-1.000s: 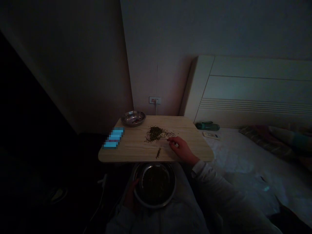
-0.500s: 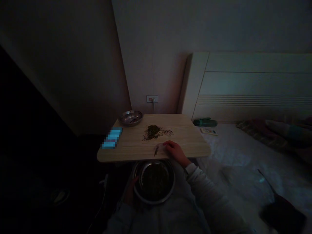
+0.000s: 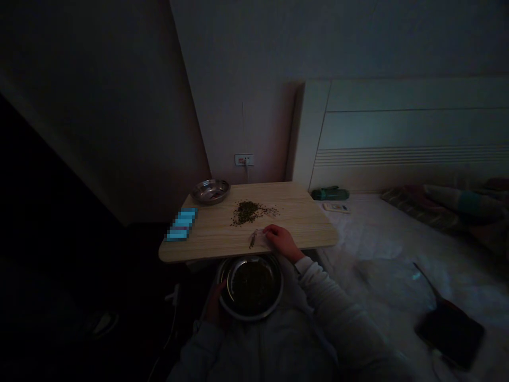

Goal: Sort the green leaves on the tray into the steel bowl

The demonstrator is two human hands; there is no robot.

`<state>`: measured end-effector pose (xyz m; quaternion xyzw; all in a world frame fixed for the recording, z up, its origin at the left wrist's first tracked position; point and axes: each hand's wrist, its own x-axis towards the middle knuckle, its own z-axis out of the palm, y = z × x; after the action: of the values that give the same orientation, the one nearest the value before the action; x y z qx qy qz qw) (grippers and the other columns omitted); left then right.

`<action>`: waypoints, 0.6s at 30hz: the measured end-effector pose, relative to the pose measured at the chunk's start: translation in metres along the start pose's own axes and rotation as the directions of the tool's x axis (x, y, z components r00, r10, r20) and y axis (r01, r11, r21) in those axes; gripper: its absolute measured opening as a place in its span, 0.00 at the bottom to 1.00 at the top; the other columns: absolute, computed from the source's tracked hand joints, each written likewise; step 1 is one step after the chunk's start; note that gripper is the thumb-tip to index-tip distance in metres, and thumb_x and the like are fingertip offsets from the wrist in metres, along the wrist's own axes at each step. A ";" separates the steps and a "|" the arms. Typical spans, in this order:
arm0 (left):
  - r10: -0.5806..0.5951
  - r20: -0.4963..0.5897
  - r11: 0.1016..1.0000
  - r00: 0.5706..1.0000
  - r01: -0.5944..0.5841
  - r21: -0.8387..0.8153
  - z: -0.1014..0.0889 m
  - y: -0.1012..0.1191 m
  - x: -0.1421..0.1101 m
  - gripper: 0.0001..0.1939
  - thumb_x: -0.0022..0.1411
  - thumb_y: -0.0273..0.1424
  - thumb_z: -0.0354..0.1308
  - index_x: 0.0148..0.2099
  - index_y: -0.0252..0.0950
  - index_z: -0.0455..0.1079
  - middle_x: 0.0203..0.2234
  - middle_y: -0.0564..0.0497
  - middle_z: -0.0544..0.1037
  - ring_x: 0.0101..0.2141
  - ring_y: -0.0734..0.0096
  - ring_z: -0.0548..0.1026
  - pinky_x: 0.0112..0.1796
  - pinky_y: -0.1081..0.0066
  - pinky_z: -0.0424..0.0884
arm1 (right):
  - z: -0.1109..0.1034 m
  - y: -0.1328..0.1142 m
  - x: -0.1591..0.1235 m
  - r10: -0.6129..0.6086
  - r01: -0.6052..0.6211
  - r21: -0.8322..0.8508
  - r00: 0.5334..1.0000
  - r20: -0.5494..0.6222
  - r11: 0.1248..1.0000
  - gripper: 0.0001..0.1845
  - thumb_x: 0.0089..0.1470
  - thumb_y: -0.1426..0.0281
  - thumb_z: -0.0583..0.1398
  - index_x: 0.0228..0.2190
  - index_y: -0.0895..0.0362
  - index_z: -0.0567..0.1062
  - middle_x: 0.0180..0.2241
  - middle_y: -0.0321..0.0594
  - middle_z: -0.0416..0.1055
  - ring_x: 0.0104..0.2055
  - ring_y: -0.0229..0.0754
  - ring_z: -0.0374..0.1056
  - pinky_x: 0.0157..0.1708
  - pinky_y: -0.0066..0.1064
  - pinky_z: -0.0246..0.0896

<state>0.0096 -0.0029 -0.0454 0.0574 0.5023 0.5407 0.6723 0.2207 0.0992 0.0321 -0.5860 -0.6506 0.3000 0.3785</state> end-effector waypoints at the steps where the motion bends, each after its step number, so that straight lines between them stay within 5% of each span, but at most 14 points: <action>1: -0.011 -0.008 1.000 1.000 0.010 -0.003 0.003 0.001 -0.003 0.06 0.53 0.29 0.57 0.33 0.36 0.75 0.26 0.46 0.81 0.43 0.54 0.78 0.49 0.56 0.69 | 0.000 0.000 0.000 -0.005 0.005 -0.005 1.000 -0.002 1.000 0.11 0.48 0.71 0.55 0.31 0.56 0.77 0.30 0.37 0.75 0.34 0.40 0.67 0.38 0.31 0.61; 9: -0.035 -0.112 0.999 0.993 0.031 -0.041 0.024 0.012 -0.021 0.08 0.53 0.26 0.54 0.29 0.37 0.75 0.22 0.46 0.80 0.46 0.53 0.76 0.51 0.56 0.67 | 0.001 0.001 0.000 -0.021 0.021 -0.044 1.000 0.001 0.999 0.11 0.50 0.70 0.55 0.32 0.56 0.77 0.32 0.38 0.76 0.35 0.40 0.68 0.38 0.30 0.60; 18: -0.034 -0.046 0.998 0.998 0.031 -0.058 0.018 0.007 -0.017 0.05 0.50 0.29 0.57 0.28 0.37 0.74 0.25 0.44 0.81 0.47 0.51 0.75 0.50 0.55 0.68 | 0.000 0.002 0.000 -0.007 0.008 -0.035 1.000 0.011 0.999 0.12 0.48 0.71 0.55 0.32 0.57 0.77 0.30 0.37 0.75 0.34 0.40 0.67 0.37 0.30 0.60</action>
<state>0.0192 -0.0049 -0.0220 0.0172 0.5033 0.5450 0.6703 0.2216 0.0995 0.0305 -0.5884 -0.6600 0.2905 0.3658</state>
